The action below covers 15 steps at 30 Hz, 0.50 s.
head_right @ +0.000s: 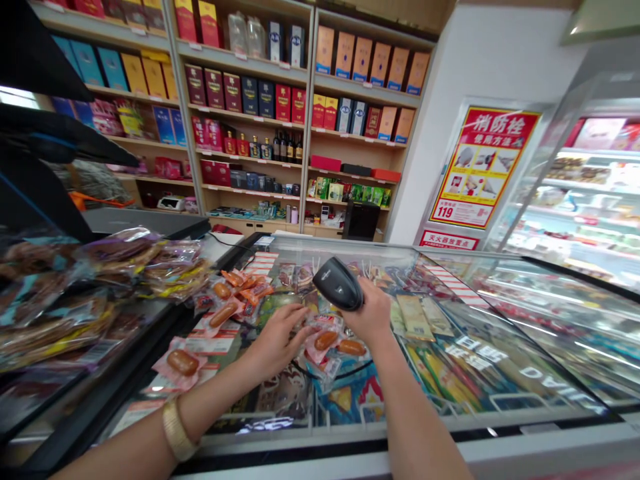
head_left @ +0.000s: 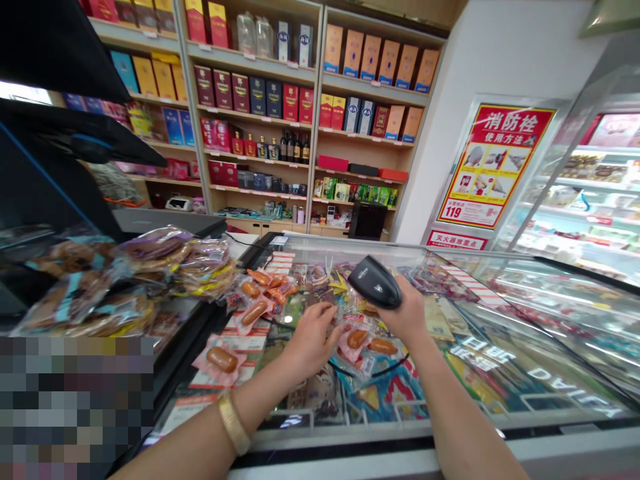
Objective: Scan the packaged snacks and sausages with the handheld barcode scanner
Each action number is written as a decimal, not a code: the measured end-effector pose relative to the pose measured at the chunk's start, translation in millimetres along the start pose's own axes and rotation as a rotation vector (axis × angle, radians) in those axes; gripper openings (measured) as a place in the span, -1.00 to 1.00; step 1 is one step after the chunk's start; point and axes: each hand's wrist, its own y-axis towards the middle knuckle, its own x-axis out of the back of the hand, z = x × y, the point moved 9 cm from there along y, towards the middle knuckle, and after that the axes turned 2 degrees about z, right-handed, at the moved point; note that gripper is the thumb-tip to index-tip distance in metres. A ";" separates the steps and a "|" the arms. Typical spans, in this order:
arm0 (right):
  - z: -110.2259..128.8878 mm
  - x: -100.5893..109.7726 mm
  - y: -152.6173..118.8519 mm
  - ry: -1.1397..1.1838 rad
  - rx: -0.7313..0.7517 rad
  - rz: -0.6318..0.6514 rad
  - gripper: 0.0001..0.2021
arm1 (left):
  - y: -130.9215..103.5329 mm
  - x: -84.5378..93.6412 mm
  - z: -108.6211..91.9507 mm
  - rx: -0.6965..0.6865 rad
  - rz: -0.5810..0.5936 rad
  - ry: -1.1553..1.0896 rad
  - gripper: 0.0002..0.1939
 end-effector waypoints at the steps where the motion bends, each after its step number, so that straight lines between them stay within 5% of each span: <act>1: 0.7 -0.3 -0.3 -0.002 0.011 0.001 -0.81 | -1.6 3.8 -2.2 -0.002 0.019 0.036 -0.58; 5: 3.5 -0.4 -0.8 -0.002 0.043 0.002 -0.88 | -14.2 23.9 0.6 0.013 0.224 0.177 -0.34; 12: 9.0 -0.5 1.2 -0.014 0.059 0.023 -0.86 | -62.8 112.1 66.2 0.229 0.338 0.483 -0.30; 15: 12.2 -1.1 0.6 -0.016 0.082 0.025 -0.85 | -81.5 122.5 83.7 0.315 0.406 0.521 -0.35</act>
